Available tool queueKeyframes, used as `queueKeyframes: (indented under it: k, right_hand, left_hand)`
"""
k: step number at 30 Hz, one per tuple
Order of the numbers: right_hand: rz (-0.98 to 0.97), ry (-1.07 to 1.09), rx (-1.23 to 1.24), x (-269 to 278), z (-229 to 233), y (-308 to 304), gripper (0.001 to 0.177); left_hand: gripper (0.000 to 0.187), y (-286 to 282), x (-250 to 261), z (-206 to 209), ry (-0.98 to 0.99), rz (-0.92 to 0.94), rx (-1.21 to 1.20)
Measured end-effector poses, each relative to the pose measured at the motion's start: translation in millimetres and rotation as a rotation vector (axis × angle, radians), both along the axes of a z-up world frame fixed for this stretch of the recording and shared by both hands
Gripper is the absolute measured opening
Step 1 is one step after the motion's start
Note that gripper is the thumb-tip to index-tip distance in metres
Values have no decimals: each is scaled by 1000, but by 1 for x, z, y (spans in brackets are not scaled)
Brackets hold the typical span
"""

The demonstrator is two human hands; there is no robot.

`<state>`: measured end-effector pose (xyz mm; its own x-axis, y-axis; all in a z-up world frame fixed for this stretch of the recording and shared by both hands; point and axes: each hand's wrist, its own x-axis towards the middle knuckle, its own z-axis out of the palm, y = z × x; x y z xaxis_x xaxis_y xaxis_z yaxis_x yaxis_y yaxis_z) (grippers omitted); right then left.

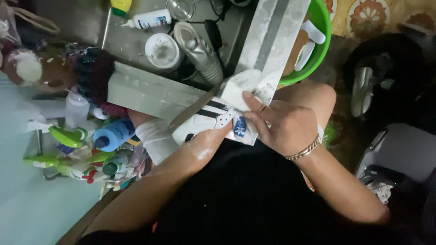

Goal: Cleaning and scrubbing a pair of sneakers using brushes and cleaning solution in a sink.

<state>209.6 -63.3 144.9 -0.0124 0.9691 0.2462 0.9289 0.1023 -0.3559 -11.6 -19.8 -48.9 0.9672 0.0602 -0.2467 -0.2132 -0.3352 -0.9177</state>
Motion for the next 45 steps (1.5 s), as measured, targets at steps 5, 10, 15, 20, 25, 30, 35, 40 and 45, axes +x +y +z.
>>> queueKeyframes:
  k: [5, 10, 15, 20, 25, 30, 35, 40, 45]
  right_hand:
    - [-32, -79, -39, 22, -10, 10, 23]
    - [71, -145, 47, 19, -8, 8, 21]
    - [-7, -136, -12, 29, -12, 5, 29]
    - [81, -273, -71, 57, -34, 7, 26]
    - [143, -304, -7, 46, -21, 11, 36]
    - [147, -342, -100, 69, -47, 13, 42]
    - [144, -207, -17, 58, -31, 9, 36]
    - [121, -124, -72, 58, -36, 9, 28]
    - [57, 36, -150, 72, -61, -2, 36]
  left_hand:
    - [27, 25, 19, 71, 140, -118, 59]
    - [24, 13, 18, 46, 37, 10, -104]
    - [25, 17, 14, 56, -26, 19, -138]
    - [22, 8, 13, 13, 2, -8, -69]
    - [28, 0, 4, -4, -219, 250, -595]
    - [30, 9, 12, 14, -84, 69, -124]
    - [28, -6, 3, -28, 28, 19, -79]
    - [23, 0, 8, -10, -235, 199, -319]
    - [18, 16, 8, 28, -29, 54, -127]
